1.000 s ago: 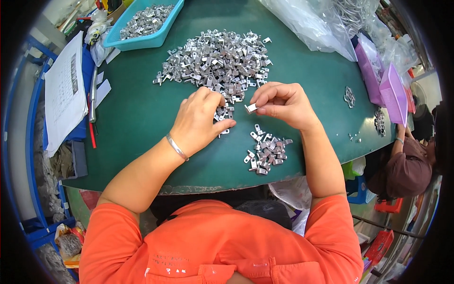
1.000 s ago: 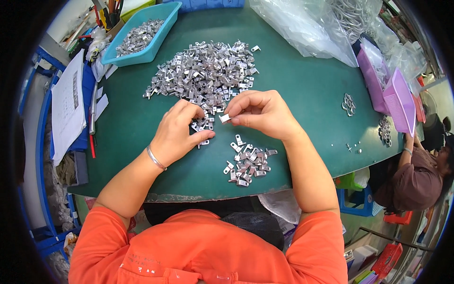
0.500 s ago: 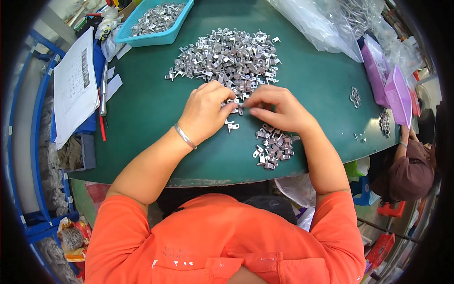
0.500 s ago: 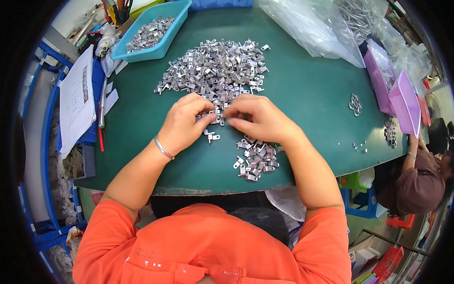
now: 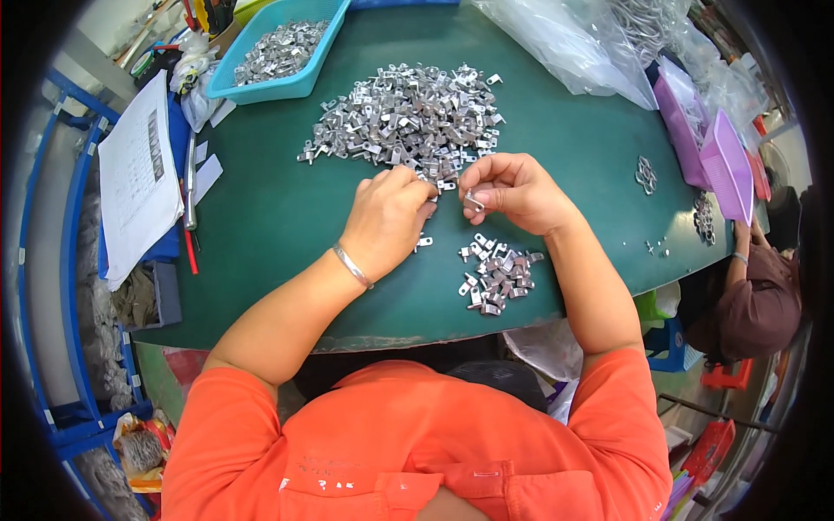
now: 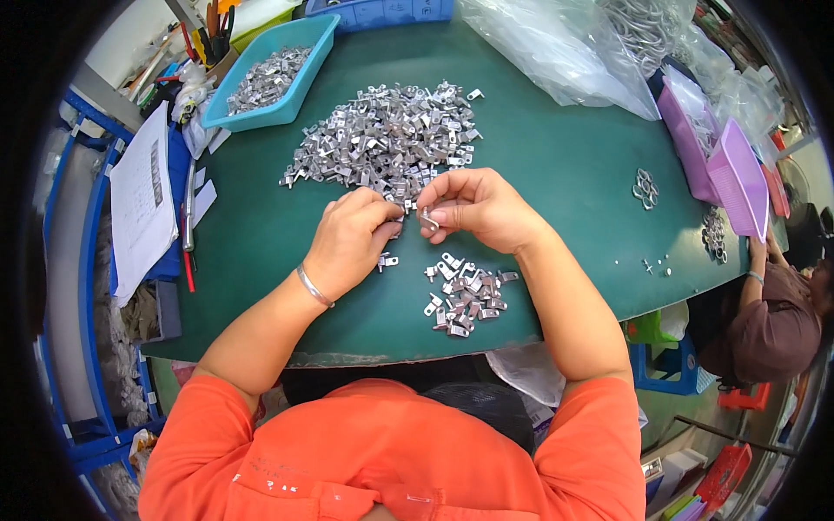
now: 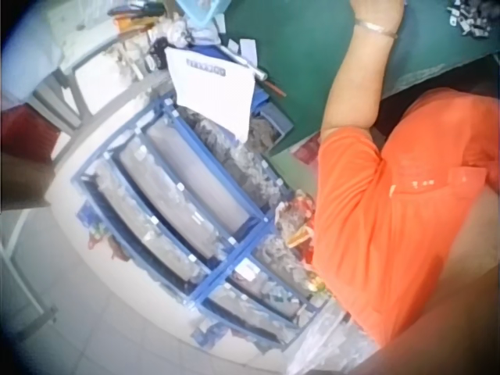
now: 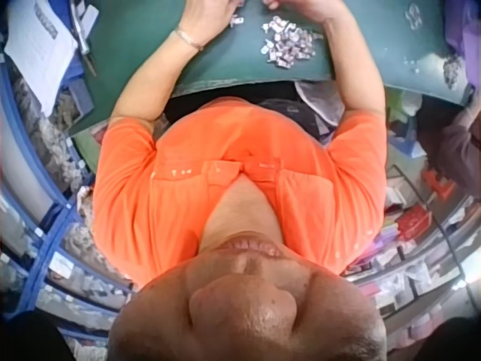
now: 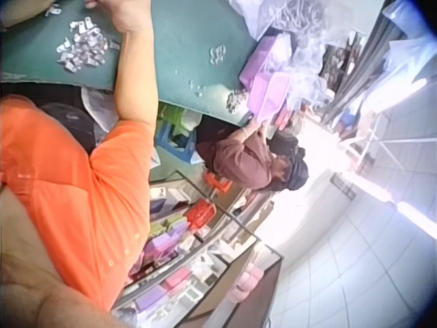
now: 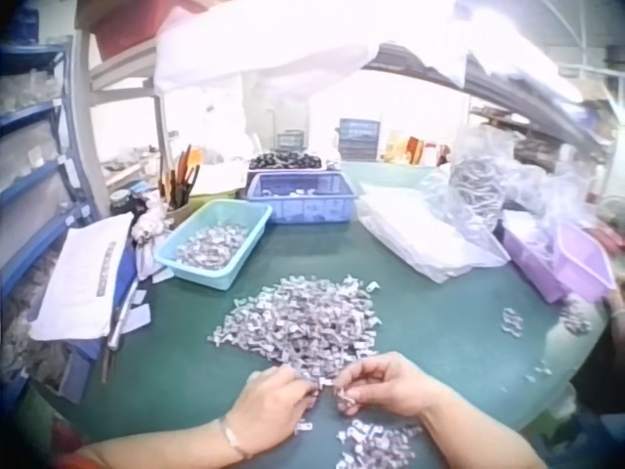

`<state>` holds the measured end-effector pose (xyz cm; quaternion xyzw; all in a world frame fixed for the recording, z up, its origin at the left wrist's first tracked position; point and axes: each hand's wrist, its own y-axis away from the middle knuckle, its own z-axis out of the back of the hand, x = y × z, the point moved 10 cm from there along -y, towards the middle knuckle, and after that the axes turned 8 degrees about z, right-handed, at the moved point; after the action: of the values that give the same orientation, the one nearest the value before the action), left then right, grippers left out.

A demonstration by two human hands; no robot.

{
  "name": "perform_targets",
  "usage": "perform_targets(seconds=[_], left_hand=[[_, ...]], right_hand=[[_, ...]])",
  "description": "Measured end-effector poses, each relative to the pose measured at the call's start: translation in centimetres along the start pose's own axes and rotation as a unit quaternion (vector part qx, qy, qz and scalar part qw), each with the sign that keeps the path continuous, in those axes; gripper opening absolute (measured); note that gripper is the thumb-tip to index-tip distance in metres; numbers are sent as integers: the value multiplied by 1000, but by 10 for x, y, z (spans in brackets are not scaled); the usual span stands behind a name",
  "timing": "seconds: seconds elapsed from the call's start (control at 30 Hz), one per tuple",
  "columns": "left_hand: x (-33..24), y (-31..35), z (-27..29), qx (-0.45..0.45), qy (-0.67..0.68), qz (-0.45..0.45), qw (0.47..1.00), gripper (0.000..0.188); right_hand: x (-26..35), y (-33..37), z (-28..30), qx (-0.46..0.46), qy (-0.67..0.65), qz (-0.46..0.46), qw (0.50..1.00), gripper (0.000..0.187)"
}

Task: The person sits at a green workbench and repeatedly picks up small metal brackets and fasteners, aligns them, and presses them together by hand. The assembled units are placed into a growing pile on the table. The person occasionally gathers the assembled pieces and transfers them into a white bag.

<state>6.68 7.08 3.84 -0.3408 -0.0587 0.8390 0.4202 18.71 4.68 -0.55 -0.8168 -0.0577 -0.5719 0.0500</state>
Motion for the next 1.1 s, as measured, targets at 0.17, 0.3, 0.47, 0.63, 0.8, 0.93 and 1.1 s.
perform_targets(seconds=[0.17, 0.3, 0.47, 0.63, 0.8, 0.93, 1.1], left_hand=[[-2, 1, 0, 12, -12, 14, 1000, 14], [3, -1, 4, -7, 30, -2, 1000, 13], [21, -3, 10, -9, 194, 111, 975, 16], [4, -3, 25, -60, 220, 30, 973, 15], [-9, -3, 23, -22, 120, -6, 992, 21], [2, 5, 10, 25, -38, 8, 999, 22], [3, 2, 10, 19, -2, 7, 1000, 13]], right_hand=[[5, 3, -10, 58, -84, 19, 995, 14], [15, 9, -21, 183, 77, 58, 978, 17], [12, 9, -19, 122, 200, 67, 970, 16], [-4, -3, -15, -21, 199, -5, 980, 19], [11, 3, 2, -71, 173, 64, 980, 15], [18, 6, 5, -79, 197, 72, 975, 13], [14, 10, 0, -19, 186, -10, 982, 10]])
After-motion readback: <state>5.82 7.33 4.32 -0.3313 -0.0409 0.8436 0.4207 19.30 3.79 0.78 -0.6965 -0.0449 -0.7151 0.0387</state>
